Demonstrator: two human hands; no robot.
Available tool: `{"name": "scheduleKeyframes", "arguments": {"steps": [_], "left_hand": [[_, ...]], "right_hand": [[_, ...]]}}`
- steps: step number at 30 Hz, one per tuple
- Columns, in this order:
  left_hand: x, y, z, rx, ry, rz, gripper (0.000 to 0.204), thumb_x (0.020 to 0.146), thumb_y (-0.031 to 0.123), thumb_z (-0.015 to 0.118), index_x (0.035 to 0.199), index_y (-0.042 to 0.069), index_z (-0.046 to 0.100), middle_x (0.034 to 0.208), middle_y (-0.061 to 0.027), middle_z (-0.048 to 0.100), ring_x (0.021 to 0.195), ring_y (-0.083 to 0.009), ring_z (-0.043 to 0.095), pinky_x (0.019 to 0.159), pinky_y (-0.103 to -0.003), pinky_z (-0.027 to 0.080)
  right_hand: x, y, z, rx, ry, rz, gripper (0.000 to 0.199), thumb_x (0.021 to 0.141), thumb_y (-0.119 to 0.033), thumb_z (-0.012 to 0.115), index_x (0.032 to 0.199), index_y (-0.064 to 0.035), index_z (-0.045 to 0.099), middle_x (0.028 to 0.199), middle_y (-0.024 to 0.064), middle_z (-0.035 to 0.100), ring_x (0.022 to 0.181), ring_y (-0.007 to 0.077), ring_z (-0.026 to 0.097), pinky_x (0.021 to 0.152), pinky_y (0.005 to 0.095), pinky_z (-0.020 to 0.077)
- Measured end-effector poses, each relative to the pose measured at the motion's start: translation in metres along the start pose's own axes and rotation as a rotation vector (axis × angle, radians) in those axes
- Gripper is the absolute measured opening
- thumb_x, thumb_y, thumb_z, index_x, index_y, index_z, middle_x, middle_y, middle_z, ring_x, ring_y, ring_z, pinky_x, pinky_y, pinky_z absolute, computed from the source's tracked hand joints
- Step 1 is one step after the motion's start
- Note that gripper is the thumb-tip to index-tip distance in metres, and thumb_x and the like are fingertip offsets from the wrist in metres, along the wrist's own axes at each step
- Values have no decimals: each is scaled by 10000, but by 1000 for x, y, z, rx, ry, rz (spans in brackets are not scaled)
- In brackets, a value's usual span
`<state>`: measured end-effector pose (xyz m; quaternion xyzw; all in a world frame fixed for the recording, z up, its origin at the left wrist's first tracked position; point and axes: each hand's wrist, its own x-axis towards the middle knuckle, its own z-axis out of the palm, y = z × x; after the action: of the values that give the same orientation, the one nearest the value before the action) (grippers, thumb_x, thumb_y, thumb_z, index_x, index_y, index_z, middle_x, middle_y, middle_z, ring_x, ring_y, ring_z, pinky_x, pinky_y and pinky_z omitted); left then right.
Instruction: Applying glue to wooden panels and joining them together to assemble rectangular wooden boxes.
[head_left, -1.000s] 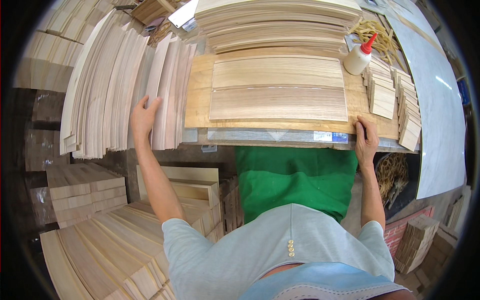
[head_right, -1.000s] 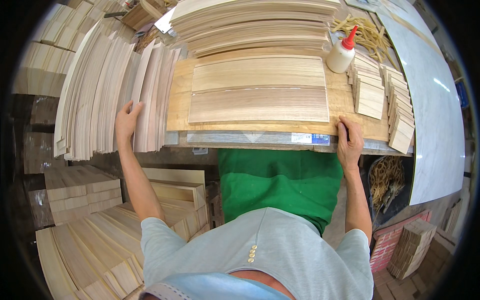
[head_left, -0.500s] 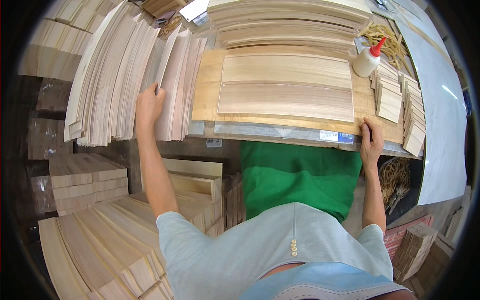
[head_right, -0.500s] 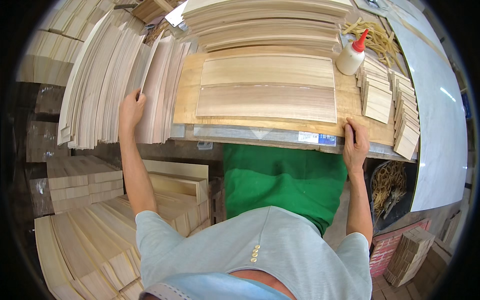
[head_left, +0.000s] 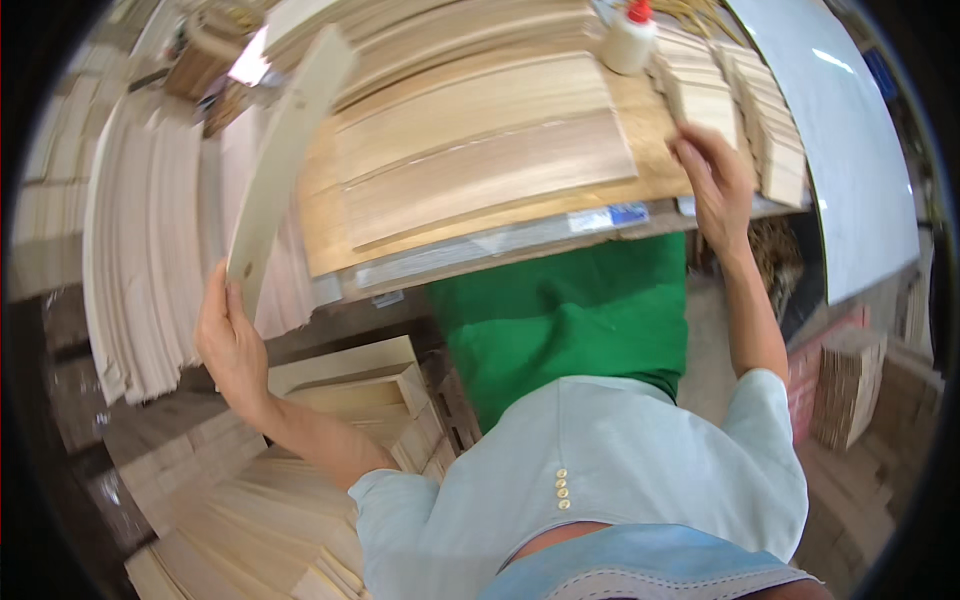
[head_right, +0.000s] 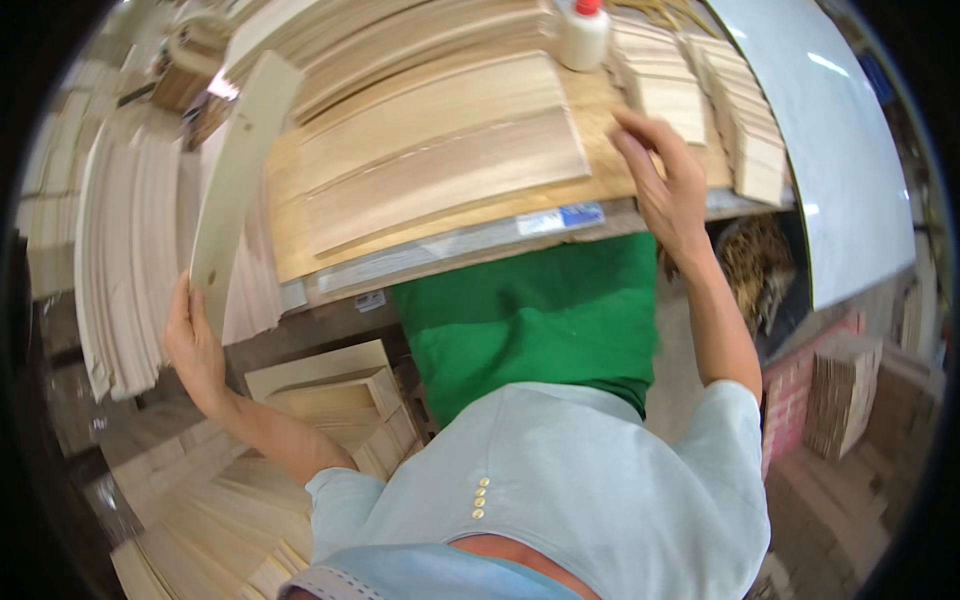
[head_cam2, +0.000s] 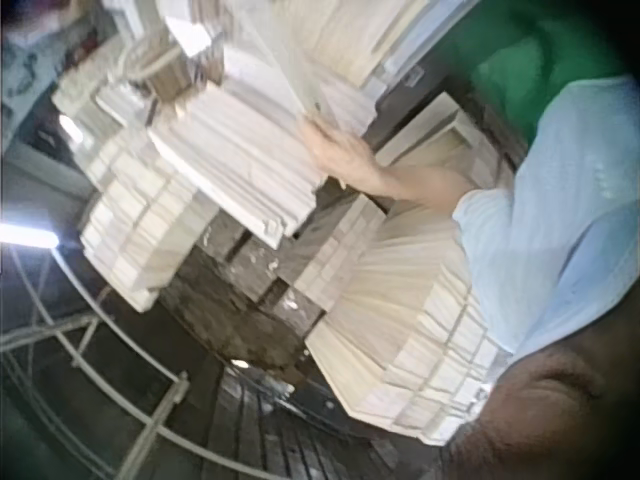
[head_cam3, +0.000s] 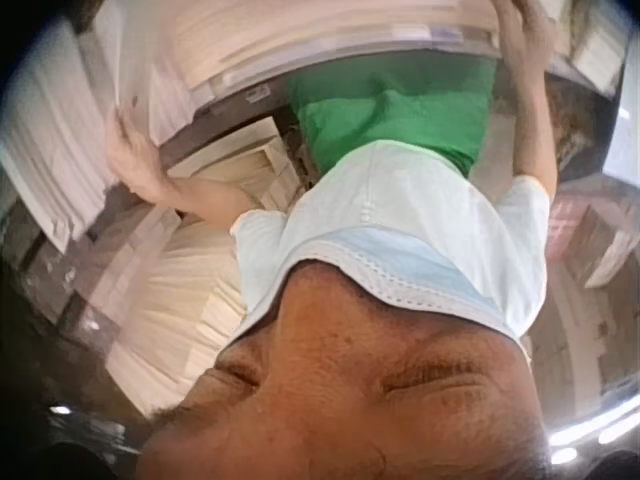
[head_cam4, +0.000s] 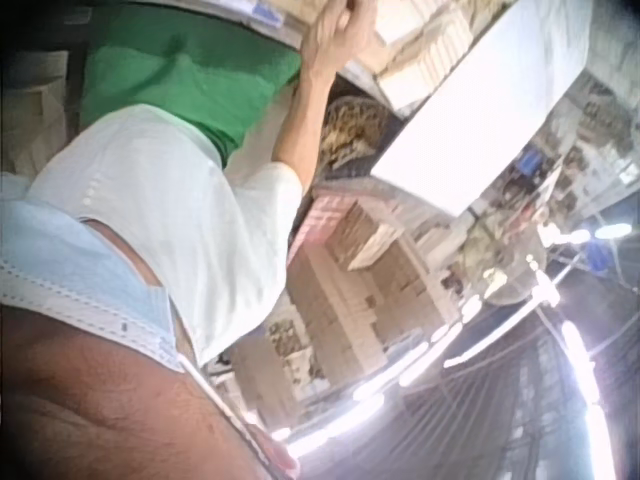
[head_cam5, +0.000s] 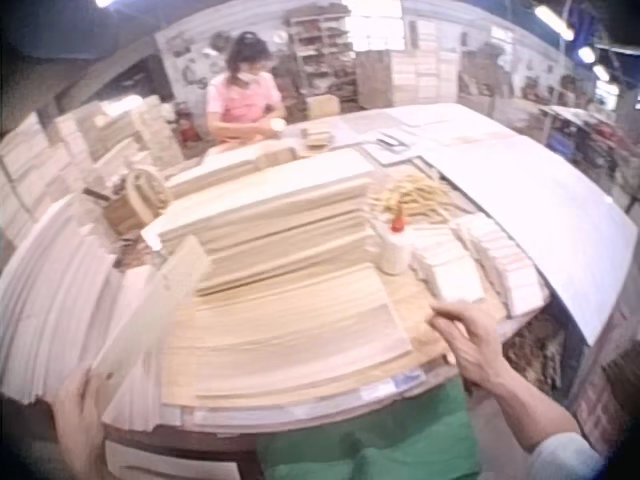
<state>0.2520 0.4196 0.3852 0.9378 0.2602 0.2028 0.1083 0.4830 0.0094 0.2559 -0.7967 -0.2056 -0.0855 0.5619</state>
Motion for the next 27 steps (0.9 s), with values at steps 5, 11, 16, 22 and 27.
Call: {"name": "scheduleKeyframes", "arguments": {"steps": [5, 11, 16, 22, 27], "left_hand": [[30, 54, 55, -157, -296, 311, 226, 930, 42, 522, 1126, -7, 624, 1018, -230, 652, 920, -375, 633, 808, -356, 484], [62, 79, 91, -194, -412, 474, 203, 909, 49, 554, 1090, 11, 637, 976, -222, 654, 897, -380, 630, 786, -404, 485], [71, 67, 98, -28, -362, 372, 248, 878, 109, 617, 1110, 24, 641, 991, -200, 666, 904, -361, 632, 796, -409, 480], [80, 9, 113, -72, -363, 159, 303, 886, 118, 619, 1171, 15, 625, 949, -168, 671, 856, -236, 620, 801, -328, 469], [85, 9, 120, -55, -352, 156, 320, 881, 134, 615, 1176, 11, 622, 909, -166, 665, 839, -221, 611, 782, -330, 470]], "right_hand": [[55, -44, 4, -22, -150, -312, 541, 869, -82, 658, 1376, -123, 474, 1227, 57, 575, 1074, 171, 538, 843, 299, 487], [76, -22, 12, -262, -522, -258, 295, 866, -89, 660, 1160, -75, 636, 1055, 78, 672, 934, 213, 641, 791, 318, 520], [86, 9, 14, -364, -324, -306, 181, 886, -137, 646, 1039, -48, 675, 914, 115, 692, 831, 261, 666, 734, 342, 528], [92, 24, 20, -381, -299, -326, 187, 898, -165, 637, 1041, -51, 680, 917, 118, 687, 835, 264, 654, 741, 353, 521], [95, 30, 23, -368, -293, -334, 200, 897, -178, 641, 1047, -52, 681, 933, 120, 683, 847, 272, 644, 748, 365, 511]]}}
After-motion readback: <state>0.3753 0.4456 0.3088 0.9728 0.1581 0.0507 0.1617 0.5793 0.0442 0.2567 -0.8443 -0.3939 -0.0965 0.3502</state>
